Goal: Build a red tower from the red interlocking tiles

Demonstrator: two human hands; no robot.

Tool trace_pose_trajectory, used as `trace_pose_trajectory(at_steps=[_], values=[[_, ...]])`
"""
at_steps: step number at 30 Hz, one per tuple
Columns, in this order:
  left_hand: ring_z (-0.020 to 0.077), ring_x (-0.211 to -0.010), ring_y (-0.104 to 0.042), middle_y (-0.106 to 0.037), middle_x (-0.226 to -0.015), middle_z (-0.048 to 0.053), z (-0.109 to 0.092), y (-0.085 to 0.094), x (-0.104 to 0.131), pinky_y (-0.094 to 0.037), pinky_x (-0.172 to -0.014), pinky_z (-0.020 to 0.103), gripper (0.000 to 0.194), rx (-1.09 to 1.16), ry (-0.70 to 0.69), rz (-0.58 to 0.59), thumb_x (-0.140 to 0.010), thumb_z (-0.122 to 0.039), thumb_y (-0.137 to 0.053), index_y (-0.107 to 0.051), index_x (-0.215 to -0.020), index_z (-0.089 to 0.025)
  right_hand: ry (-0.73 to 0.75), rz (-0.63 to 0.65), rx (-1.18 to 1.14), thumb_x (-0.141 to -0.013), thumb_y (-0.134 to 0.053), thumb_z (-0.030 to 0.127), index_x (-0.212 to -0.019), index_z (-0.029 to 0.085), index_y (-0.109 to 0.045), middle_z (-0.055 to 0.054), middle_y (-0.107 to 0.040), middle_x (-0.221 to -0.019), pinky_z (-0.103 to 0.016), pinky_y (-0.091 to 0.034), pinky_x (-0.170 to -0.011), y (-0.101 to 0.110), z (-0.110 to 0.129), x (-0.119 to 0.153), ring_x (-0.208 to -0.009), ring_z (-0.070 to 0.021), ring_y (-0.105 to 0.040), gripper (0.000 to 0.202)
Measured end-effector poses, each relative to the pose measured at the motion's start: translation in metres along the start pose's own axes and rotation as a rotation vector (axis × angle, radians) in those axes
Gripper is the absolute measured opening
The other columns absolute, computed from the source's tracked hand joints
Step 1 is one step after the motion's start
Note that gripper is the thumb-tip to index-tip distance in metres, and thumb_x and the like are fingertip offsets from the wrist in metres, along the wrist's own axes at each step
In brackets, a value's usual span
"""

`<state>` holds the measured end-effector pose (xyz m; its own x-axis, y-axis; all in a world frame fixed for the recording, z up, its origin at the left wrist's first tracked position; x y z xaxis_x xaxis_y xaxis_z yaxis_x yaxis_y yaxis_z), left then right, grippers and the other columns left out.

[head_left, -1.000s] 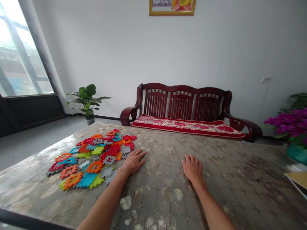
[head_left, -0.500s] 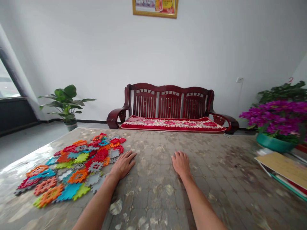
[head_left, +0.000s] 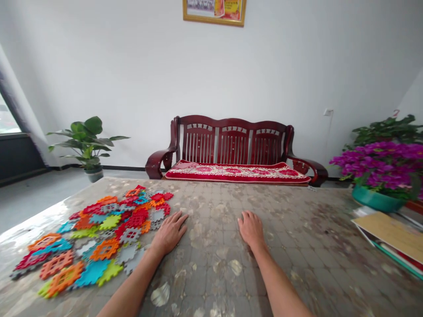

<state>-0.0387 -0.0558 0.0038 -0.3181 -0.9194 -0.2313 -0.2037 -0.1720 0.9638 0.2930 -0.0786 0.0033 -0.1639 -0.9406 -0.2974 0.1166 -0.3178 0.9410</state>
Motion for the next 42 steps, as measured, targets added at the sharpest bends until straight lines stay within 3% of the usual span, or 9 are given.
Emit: trace_pose_trajectory(at_steps=[22,42], values=[[0.0259,-0.134,-0.050,-0.056,-0.144,0.009,0.017,-0.020,0.001,-0.038,-0.113,0.042,0.047,0.028,-0.056,-0.063,-0.095,-0.039,-0.042,-0.059,-0.136,-0.025,-0.014,0.038,-0.042,-0.094,-0.045,0.029,-0.129,0.019,-0.061,-0.012,-0.058,-0.137,-0.035,-0.034,-0.106,-0.001,-0.006,0.005,-0.126,-0.0249,-0.051,0.040],[0.0283,-0.138,-0.044,-0.052,-0.147,0.011,-0.001,0.003,0.007,-0.035,-0.116,0.047,0.045,0.127,0.013,0.009,-0.092,-0.029,-0.049,-0.060,-0.136,-0.026,0.094,-0.041,0.058,-0.094,-0.038,0.031,-0.127,0.019,-0.064,-0.011,-0.061,-0.134,-0.040,-0.043,-0.102,-0.030,-0.027,0.001,-0.122,-0.0264,-0.057,0.044]])
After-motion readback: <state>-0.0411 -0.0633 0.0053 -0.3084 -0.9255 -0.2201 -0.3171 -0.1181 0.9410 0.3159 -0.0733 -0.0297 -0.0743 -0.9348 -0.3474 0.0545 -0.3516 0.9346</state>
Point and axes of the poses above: each hand's wrist, its own x-axis away from the middle knuckle, its own y-axis out of the back of the hand, z = x × y, the point moved 2 cm from there along -x, towards the middle knuckle
